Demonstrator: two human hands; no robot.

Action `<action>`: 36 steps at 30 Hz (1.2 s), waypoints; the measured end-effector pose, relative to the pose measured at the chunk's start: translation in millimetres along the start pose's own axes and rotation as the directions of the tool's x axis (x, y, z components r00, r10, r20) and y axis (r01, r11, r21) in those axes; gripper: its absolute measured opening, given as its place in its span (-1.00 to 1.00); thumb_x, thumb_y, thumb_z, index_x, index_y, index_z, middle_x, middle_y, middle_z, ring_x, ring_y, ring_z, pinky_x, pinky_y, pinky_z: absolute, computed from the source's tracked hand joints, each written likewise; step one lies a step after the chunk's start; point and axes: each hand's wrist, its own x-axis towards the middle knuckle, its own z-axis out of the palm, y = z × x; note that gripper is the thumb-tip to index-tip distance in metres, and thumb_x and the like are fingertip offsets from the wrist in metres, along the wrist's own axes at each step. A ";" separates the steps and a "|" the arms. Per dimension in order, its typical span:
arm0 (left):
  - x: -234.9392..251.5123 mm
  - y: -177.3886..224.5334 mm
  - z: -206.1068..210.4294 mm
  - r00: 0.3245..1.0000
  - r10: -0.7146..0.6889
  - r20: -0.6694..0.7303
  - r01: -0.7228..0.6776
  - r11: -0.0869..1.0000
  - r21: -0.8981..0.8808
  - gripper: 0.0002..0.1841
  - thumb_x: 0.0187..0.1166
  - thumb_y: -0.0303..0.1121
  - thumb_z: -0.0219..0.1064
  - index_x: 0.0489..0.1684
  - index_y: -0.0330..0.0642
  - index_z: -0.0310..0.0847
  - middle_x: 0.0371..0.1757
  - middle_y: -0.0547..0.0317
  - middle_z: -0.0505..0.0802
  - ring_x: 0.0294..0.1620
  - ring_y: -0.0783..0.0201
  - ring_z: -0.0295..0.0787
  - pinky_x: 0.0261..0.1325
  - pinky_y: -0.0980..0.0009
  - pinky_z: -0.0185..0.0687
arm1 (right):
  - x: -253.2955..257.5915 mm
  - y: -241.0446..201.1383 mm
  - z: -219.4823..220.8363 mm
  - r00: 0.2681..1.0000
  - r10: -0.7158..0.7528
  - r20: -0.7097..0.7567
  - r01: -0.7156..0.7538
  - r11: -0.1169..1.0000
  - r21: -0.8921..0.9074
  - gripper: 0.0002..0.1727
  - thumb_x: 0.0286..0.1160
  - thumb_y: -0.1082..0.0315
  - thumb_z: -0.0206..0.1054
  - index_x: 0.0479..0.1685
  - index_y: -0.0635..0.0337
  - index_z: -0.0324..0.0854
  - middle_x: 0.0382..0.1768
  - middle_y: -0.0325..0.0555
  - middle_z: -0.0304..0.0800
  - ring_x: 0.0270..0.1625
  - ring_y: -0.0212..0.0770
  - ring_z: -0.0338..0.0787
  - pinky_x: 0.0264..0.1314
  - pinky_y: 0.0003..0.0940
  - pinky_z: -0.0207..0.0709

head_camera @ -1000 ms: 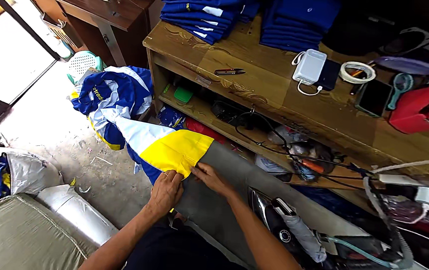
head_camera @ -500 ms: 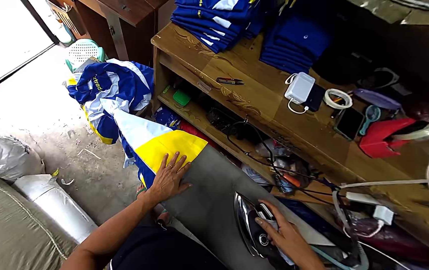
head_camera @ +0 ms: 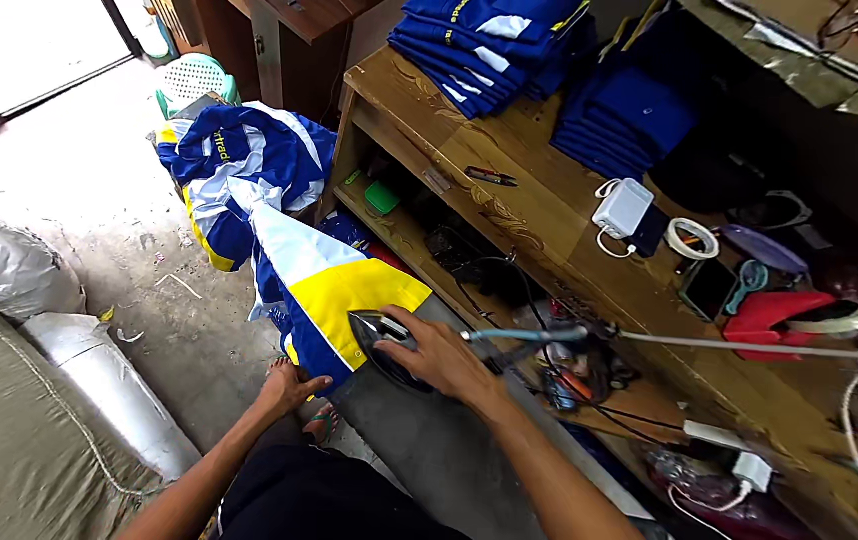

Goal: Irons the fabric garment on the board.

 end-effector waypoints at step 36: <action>9.1 -25.8 18.7 0.961 0.272 0.059 -0.247 0.931 -0.269 -0.53 0.65 0.08 0.32 -0.45 -0.16 0.77 -0.47 0.29 0.84 -0.43 0.44 0.72 -0.15 0.28 0.63 | 64.2 -37.9 -10.6 0.989 0.045 0.142 -0.029 0.993 -0.119 -0.36 0.45 0.27 0.34 0.61 -0.37 0.49 -0.13 0.11 0.87 -0.06 0.22 0.85 -0.06 0.27 0.62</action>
